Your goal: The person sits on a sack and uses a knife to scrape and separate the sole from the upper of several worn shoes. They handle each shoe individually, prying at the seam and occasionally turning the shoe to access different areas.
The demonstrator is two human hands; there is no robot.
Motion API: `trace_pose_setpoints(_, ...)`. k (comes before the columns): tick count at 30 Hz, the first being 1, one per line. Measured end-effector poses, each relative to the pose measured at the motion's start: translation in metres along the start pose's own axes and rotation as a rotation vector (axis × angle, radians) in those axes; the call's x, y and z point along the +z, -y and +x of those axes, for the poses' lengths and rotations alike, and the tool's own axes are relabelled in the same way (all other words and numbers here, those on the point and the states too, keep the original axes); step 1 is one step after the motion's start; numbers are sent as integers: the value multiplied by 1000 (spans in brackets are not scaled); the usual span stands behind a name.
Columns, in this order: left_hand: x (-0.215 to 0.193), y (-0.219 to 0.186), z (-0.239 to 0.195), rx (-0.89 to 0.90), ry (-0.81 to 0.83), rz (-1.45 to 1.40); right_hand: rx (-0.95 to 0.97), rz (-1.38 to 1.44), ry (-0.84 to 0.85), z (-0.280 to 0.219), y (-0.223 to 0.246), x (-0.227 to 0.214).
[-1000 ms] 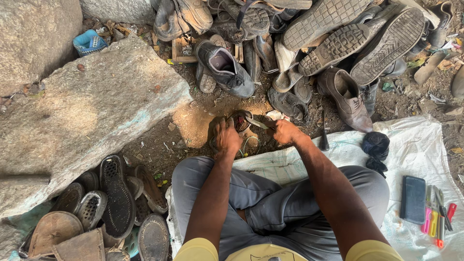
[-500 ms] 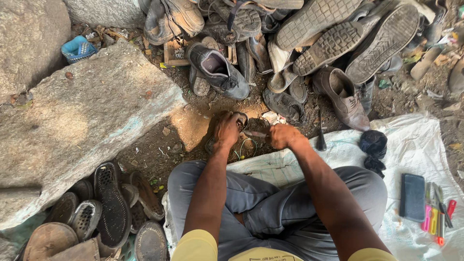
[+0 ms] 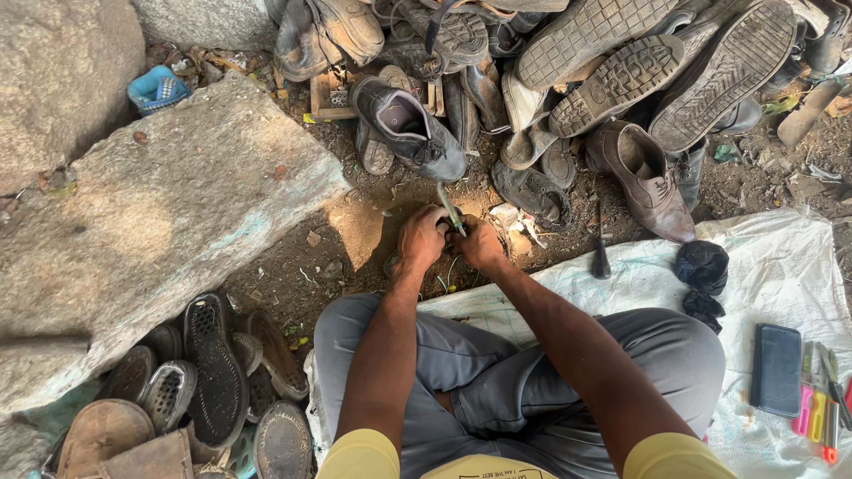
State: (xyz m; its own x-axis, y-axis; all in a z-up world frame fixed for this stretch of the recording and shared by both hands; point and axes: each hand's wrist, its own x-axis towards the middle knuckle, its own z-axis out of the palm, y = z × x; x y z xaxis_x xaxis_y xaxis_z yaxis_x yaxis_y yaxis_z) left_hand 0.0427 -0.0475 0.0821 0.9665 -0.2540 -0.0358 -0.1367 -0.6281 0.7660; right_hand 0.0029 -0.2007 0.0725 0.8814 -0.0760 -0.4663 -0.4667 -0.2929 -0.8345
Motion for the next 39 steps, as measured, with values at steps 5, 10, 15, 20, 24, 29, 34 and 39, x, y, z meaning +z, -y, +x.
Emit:
trace_pose_setpoints(5, -4, 1, 7, -380, -187, -342, 298, 362, -141, 10, -5, 1)
trace_pose_setpoints(10, -15, 55, 11, -525, -299, -386, 275, 438, -200, 15, -11, -30)
trace_pose_setpoints(15, -11, 78, 5, -574, -292, -242, 90, 713, -341, 36, -63, -119)
trace_pose_setpoints(20, -37, 32, -16, -660, 66, -157, -168, 610, -775, -7, -61, -332)
trace_pose_setpoints(24, -47, -3, -28, -427, 293, 520, -311, 284, -1218, -94, -5, -475)
trace_pose_setpoints(29, -24, -4, -34, -434, 249, 611, -252, -197, -1470, -130, 14, -503)
trace_pose_setpoints(34, -57, -16, -43, -512, 236, 412, -18, -1174, -863, -66, -47, -372)
trace_pose_setpoints(39, -124, -8, -65, -563, -3, 341, -525, -764, -521, -12, -71, -191)
